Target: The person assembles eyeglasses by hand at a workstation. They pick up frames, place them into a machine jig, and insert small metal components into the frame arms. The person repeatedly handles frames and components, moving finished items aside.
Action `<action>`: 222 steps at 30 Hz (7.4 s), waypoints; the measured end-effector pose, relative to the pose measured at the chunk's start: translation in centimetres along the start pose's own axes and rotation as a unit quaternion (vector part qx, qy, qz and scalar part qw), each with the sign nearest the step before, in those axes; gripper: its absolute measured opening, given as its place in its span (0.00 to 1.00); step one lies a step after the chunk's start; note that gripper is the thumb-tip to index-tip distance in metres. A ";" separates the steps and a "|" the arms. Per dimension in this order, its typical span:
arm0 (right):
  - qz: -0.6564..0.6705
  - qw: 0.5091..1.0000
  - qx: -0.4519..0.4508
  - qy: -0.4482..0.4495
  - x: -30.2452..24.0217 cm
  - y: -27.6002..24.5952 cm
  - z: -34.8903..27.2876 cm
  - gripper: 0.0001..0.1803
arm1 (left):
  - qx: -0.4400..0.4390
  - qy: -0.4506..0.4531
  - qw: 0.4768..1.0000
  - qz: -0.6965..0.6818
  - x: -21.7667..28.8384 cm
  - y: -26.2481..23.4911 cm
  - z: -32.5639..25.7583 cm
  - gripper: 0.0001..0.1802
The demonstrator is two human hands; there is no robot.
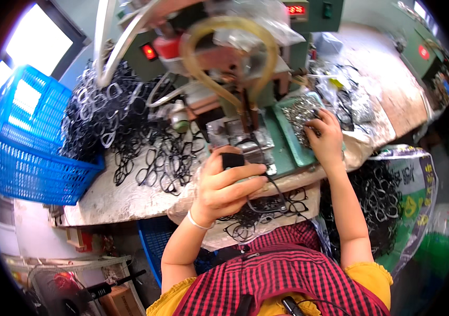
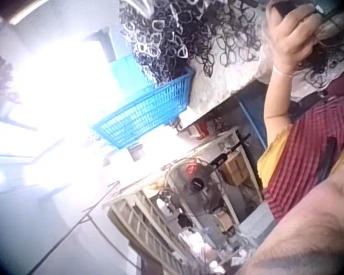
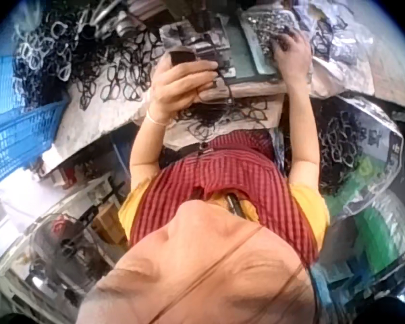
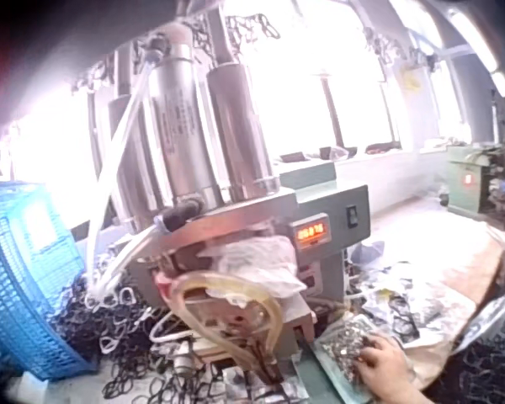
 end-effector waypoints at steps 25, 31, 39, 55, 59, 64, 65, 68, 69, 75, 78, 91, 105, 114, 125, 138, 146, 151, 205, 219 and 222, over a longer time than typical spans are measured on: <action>0.170 0.979 0.083 0.070 -1.2 -2.9 -0.6 0.07 | -0.003 -0.551 0.723 0.417 -23.1 -8.1 -20.7 0.11; 0.122 0.982 0.065 0.127 2.6 -6.4 -5.0 0.08 | 0.202 -0.503 0.818 0.191 -18.6 -10.2 -21.7 0.09; 0.293 0.955 0.004 -0.051 -10.4 -5.0 1.6 0.09 | 0.336 -0.438 0.834 0.005 -14.6 -9.2 -15.0 0.07; 0.551 0.822 -0.080 0.121 -13.5 0.7 1.7 0.27 | 0.377 -0.202 0.897 -0.109 -3.7 -8.5 -5.4 0.12; 0.530 0.837 -0.071 0.117 -14.8 -1.0 1.2 0.26 | 0.237 -0.069 0.967 -0.067 0.4 -6.9 -1.5 0.12; 0.243 0.967 -0.056 -0.053 -11.1 -3.0 1.9 0.15 | 0.054 -0.027 0.996 0.066 1.1 -1.0 0.4 0.12; 0.128 0.990 -0.054 -0.029 -8.3 -2.3 1.7 0.13 | 0.029 -0.023 0.997 0.072 0.9 0.1 0.5 0.12; -0.067 0.996 -0.058 0.022 -0.6 -0.2 0.0 0.15 | 0.015 -0.022 0.999 0.031 0.1 0.7 0.0 0.09; -0.023 0.999 -0.045 0.013 0.1 -0.2 -0.4 0.12 | 0.010 -0.031 0.999 0.029 -0.1 0.6 0.0 0.09; -0.007 1.000 -0.010 0.009 -0.5 -1.0 -0.4 0.07 | 0.021 -0.028 0.999 0.018 0.0 0.2 -0.3 0.09; 0.029 0.999 -0.012 0.008 0.4 -0.4 -0.6 0.08 | 0.023 -0.096 0.992 0.076 1.2 0.2 -2.0 0.17; 0.467 0.858 0.044 0.209 0.8 3.6 0.3 0.08 | -0.054 -0.533 0.669 0.515 -14.2 -13.6 -22.5 0.14; 0.283 0.938 0.052 0.192 6.3 -5.2 -5.7 0.09 | 0.082 -0.466 0.709 0.524 -20.6 -30.0 -32.2 0.08; 0.365 0.930 0.020 -0.046 -12.0 -2.7 2.3 0.09 | -0.009 -0.554 0.712 0.432 -21.2 -21.7 -33.3 0.09; 0.519 0.846 -0.043 0.114 -11.8 1.0 1.3 0.25 | 0.357 -0.346 0.862 0.104 -9.6 -14.6 -14.0 0.15; 0.269 0.959 -0.094 -0.015 -11.0 -2.4 2.2 0.18 | -0.099 0.128 0.985 0.056 4.3 2.3 2.7 0.24; 0.022 1.000 -0.015 0.001 -0.2 -0.7 -0.4 0.08 | -0.087 0.104 0.990 -0.045 3.4 2.7 2.8 0.23; 0.013 0.978 -0.103 -0.178 -5.7 1.8 0.3 0.09 | -0.092 0.095 0.990 -0.053 2.9 3.1 2.6 0.24; 0.591 0.796 -0.064 0.117 -13.6 1.0 1.5 0.24 | 0.281 -0.153 0.942 -0.099 -4.5 -8.6 0.7 0.10; -0.030 0.999 -0.016 0.024 -1.3 -1.0 -0.1 0.14 | -0.008 -0.006 1.000 0.019 0.4 0.8 0.7 0.12; -0.003 1.000 0.007 -0.004 0.0 -0.8 -0.4 0.07 | 0.004 -0.012 1.000 0.009 -0.2 0.9 0.1 0.13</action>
Point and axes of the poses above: each hand's wrist, its own z-axis towards the middle knuckle, its own y-axis out of the palm, x = y × z, the point moved 10 cm from there along z, towards the middle knuckle
